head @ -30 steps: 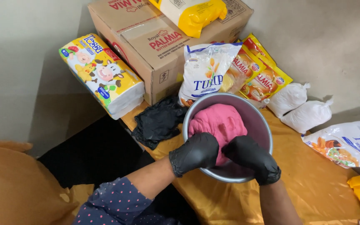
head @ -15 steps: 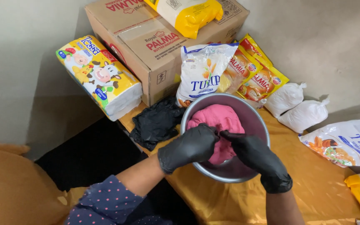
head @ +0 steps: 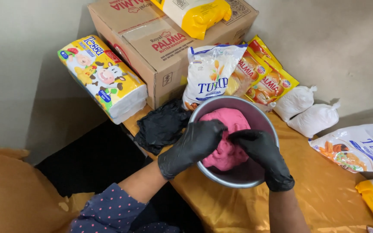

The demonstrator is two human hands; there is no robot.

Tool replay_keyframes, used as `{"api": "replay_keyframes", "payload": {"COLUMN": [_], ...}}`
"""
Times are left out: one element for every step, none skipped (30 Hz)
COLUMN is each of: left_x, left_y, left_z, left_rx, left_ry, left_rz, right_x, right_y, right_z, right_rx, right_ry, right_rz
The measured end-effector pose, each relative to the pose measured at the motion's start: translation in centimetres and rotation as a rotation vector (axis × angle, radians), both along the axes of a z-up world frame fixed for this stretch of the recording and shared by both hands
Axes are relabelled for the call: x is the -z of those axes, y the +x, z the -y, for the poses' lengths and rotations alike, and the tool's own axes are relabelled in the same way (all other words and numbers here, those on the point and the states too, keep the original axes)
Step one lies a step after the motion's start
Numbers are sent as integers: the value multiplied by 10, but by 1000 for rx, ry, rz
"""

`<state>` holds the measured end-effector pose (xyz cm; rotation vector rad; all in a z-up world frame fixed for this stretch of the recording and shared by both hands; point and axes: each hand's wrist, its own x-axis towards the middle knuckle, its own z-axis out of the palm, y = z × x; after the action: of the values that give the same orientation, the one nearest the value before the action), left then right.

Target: Kneading a ball of pink dough in a metal bowl by hand on a workspace filled with baking ingredients.

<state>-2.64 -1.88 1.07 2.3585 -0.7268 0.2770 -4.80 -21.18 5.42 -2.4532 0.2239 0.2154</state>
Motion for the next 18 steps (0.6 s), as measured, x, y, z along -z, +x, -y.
{"api": "replay_keyframes", "payload": {"left_x": [-9, -17, -26, -17, -7, 1, 15, 28, 43, 39, 37, 34, 28, 21, 16, 9, 2, -6], "left_y": [3, 7, 10, 16, 23, 29, 35, 41, 46, 46, 43, 40, 39, 37, 32, 32, 32, 32], "left_z": [-4, -9, -14, -8, 0, 8, 15, 23, 34, 35, 34, 35, 31, 28, 24, 21, 19, 17], "left_rx": [-1, -3, -10, -15, 26, 67, 68, 9, -50, -49, -31, -13, -12, 9, 27, 27, 75, 123], "left_ry": [0, -25, -50, -50, -35, -20, -20, 62, 138, 131, 65, -1, 4, -87, -178, -173, -252, -330], "left_rz": [-2, 26, 54, 53, -45, -144, -138, -67, -1, 1, 29, 56, 59, 108, 150, 147, 81, 15], "right_x": [3, 7, 10, 9, 8, 6, -6, -18, -29, -21, -11, -2, 4, 11, 18, 25, 32, 39], "right_y": [4, 7, 12, 22, 31, 40, 39, 37, 35, 42, 46, 50, 53, 56, 56, 54, 51, 48], "right_z": [5, 10, 14, 14, 15, 16, 2, -11, -22, -15, -7, 1, 6, 10, 14, 17, 21, 25], "right_rx": [-1, 106, 208, 202, 114, 25, 27, -85, -197, -195, -187, -179, -177, -167, -159, -160, -145, -130], "right_ry": [0, -93, -186, -185, -201, -216, -216, -208, -205, -212, -146, -80, -75, -69, -64, -59, -56, -52], "right_rz": [-2, 83, 170, 169, 113, 57, 63, 14, -39, -38, -16, 7, 11, 60, 103, 100, 165, 230]}}
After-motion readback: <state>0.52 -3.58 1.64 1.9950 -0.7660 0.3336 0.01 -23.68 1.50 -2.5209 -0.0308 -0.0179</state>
